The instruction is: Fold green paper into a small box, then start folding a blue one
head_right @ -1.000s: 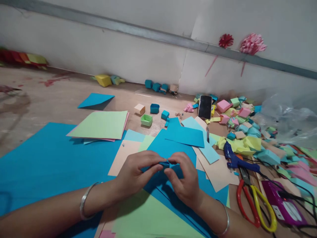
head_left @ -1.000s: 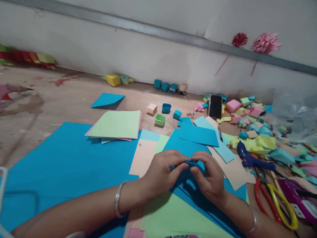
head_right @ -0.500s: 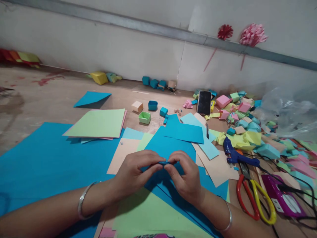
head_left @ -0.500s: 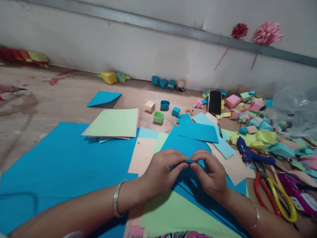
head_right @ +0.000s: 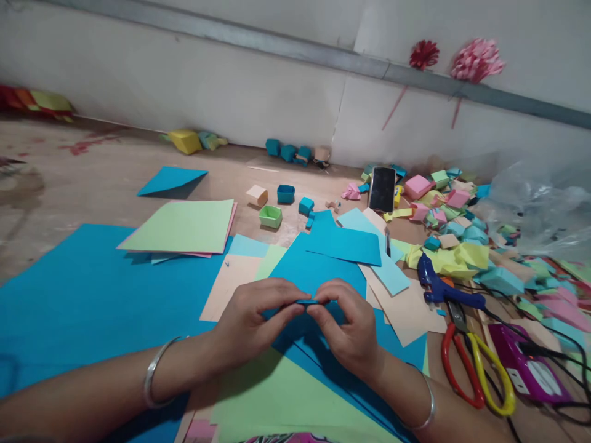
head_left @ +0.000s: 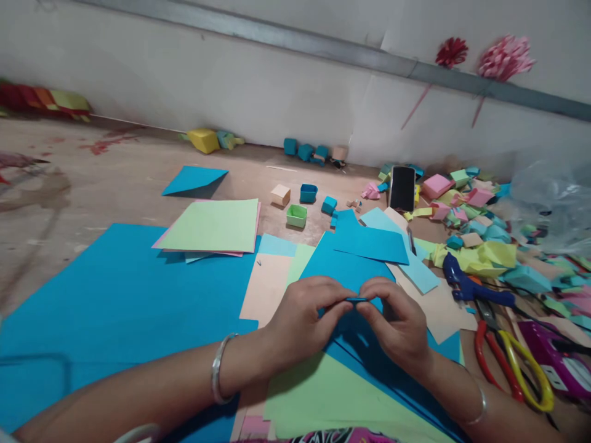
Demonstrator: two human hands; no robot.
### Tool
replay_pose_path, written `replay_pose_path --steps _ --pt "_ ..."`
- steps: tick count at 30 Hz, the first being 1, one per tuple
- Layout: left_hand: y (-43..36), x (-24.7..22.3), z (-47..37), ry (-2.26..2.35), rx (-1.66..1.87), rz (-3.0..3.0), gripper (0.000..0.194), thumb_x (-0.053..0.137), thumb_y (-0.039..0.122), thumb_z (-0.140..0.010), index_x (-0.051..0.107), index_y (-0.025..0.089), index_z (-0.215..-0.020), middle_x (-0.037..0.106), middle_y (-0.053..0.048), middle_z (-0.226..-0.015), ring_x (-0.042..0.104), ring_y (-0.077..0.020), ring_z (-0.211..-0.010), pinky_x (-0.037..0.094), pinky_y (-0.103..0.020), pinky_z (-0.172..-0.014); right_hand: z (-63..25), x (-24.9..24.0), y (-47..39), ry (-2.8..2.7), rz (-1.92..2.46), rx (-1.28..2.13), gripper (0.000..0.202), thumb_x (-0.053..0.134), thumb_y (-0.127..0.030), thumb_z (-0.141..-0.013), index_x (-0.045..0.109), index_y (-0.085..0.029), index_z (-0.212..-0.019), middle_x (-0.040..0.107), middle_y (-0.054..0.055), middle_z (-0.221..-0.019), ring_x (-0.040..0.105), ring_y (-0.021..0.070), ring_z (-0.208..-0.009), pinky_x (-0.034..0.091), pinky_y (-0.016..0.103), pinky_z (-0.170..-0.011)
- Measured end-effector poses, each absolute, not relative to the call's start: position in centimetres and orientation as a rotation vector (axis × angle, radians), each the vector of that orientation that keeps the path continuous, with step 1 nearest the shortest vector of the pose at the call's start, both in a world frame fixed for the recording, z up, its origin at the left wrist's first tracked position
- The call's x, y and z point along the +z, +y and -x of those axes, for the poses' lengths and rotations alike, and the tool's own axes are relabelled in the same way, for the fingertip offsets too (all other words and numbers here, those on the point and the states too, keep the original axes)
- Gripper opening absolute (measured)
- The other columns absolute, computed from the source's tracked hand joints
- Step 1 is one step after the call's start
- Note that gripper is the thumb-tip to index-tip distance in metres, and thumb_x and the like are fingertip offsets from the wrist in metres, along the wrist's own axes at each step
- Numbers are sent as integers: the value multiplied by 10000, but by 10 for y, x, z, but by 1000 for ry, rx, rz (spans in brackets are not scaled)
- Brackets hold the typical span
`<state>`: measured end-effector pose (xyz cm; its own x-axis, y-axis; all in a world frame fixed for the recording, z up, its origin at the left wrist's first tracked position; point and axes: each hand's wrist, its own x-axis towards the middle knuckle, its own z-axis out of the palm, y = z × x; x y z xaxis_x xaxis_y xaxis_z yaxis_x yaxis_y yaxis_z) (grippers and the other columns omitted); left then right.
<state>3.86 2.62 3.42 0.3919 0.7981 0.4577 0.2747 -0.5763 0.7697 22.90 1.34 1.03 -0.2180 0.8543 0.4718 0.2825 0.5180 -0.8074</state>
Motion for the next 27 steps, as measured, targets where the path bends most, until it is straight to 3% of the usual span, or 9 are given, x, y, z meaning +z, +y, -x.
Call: replay_pose_path --steps 7,17,27 --pt "27 33 -39 916 1141 -2085 158 595 137 -873 711 147 -979 725 -64 -849 662 -163 -771 531 -284 -688 -230 10 13 -1800 977 642 143 632 -138 -842 583 -230 -940 621 34 -885 597 173 -867 487 316 -770" --pt "26 32 -39 922 1110 -2077 162 599 155 -871 720 162 -977 739 -63 -847 675 -169 -774 543 -297 -691 -228 14 13 -1817 939 627 155 589 -96 -844 596 -225 -930 615 44 -845 594 183 -818 493 335 -713" --pt "24 42 -39 988 1071 -1774 89 677 183 -779 765 197 -789 749 -32 -741 674 -144 -666 523 -241 -592 -230 18 8 -1835 908 645 166 586 -76 -834 607 -222 -910 545 13 -744 515 149 -679 413 296 -584"
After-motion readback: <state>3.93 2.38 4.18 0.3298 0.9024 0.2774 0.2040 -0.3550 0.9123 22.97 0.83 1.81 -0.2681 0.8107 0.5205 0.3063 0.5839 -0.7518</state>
